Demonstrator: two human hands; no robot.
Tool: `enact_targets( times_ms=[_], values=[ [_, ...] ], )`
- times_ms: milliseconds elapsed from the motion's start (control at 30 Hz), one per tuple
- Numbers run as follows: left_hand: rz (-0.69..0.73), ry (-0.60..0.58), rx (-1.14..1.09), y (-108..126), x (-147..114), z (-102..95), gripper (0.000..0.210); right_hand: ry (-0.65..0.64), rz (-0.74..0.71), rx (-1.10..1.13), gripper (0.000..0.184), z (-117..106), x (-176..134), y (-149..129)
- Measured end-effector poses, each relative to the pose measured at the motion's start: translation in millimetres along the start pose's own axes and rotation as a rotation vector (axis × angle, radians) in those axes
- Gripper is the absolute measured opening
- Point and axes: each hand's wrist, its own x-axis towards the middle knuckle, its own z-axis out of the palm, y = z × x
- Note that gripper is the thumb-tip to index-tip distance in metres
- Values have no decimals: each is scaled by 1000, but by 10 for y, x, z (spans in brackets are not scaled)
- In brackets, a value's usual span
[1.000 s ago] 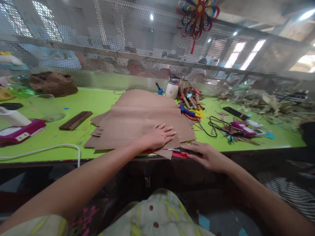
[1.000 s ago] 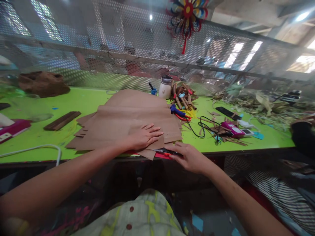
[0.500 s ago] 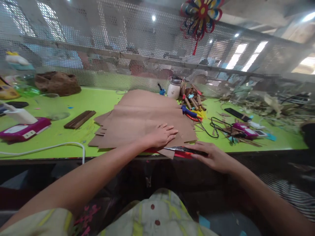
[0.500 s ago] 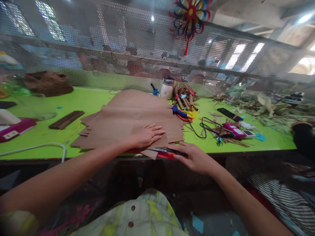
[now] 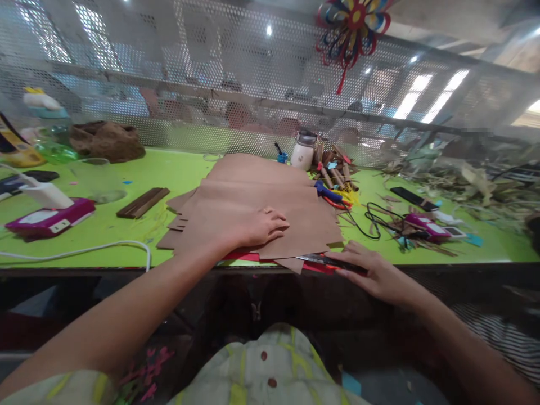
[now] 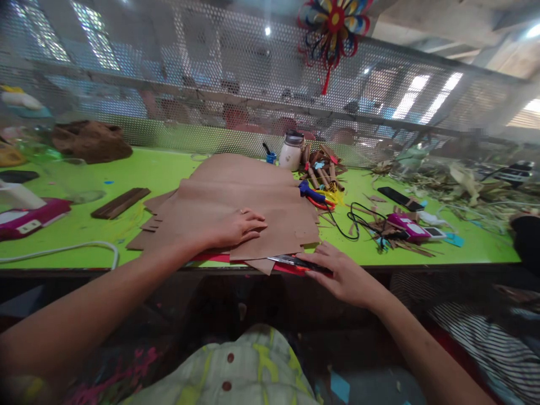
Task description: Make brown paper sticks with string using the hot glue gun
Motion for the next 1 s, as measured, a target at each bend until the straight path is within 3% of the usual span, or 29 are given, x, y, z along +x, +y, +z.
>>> enact_targets(
  times_ms=[233,500,767,1000],
  values=[
    [15,-25,88,2,-8,89,38,14,-42,39,35,95,190,-35],
    [-24,-51,121,25,-10,71,39,7,-5,58,37,100,36,-123],
    [-53,-68,123,71,-13,32,39,-15,-108,125,35,98,344,-226],
    [-49,-49,103,73,-30,44,38,-20,-64,69,36,101,202,-309]
  ],
)
